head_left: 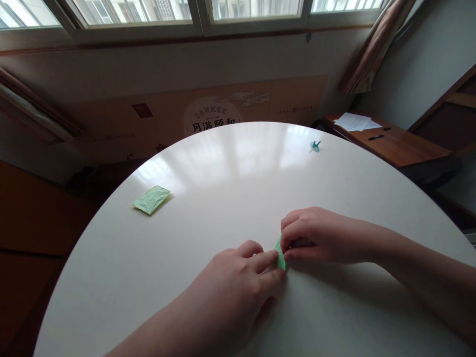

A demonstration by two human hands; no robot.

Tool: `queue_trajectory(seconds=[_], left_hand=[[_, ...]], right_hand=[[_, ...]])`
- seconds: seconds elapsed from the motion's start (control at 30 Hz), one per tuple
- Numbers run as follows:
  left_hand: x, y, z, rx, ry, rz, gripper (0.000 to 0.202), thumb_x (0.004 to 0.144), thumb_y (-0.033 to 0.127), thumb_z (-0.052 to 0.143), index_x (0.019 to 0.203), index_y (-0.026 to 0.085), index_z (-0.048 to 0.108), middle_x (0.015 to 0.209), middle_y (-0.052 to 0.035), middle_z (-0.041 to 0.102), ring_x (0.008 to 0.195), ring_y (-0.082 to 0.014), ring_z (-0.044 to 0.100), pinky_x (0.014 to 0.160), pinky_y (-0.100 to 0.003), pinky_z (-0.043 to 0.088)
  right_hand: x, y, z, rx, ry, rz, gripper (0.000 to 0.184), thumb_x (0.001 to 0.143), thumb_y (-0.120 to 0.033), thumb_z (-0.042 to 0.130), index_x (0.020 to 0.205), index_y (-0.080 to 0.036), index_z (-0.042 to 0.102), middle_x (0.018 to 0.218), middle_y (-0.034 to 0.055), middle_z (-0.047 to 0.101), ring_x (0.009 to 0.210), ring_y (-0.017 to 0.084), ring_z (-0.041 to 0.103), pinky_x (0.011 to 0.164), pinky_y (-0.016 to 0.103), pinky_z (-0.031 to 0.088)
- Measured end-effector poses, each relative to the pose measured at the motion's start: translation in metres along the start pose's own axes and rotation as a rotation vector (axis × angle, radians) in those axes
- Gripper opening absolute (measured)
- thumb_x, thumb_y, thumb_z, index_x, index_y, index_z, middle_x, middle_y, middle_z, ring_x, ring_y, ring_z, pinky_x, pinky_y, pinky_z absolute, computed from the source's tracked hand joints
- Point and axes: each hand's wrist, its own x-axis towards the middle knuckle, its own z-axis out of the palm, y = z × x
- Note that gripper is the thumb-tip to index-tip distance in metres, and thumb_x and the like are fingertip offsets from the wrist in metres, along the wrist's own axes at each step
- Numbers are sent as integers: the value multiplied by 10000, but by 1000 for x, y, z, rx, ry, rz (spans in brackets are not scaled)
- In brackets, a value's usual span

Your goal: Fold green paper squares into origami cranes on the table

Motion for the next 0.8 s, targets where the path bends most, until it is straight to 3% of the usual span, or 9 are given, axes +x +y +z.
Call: queue_trajectory(seconds=[0.23, 0.6, 0.8], left_hand=[[-1, -2, 1, -12, 46, 27, 214, 899, 167, 563, 1084, 247, 634, 1098, -41, 687, 1003, -240, 601, 865, -351, 533], [-1, -3, -2, -61, 50, 35, 164, 932, 186, 525, 1023, 242, 649, 1052, -38, 700, 1009, -230, 611, 872, -331, 532], [-1, -3, -2, -58, 62, 43, 212, 916, 183, 543, 1100, 244, 628, 1066, -51, 704, 1008, -246, 612, 863, -353, 535]], right_hand=[[-1, -9, 5, 17, 28, 101, 105, 883, -192, 629, 817, -221, 705, 840, -11, 696, 797, 151, 614, 673, 236, 400], [-1, -13, 8, -3, 70, 171, 104, 860, -205, 633, 776, -216, 693, 811, -6, 694, 778, 160, 611, 638, 251, 383], [-1, -17, 9, -23, 93, 184, 108, 852, -187, 626, 768, -208, 692, 799, 5, 700, 775, 169, 614, 635, 262, 389]])
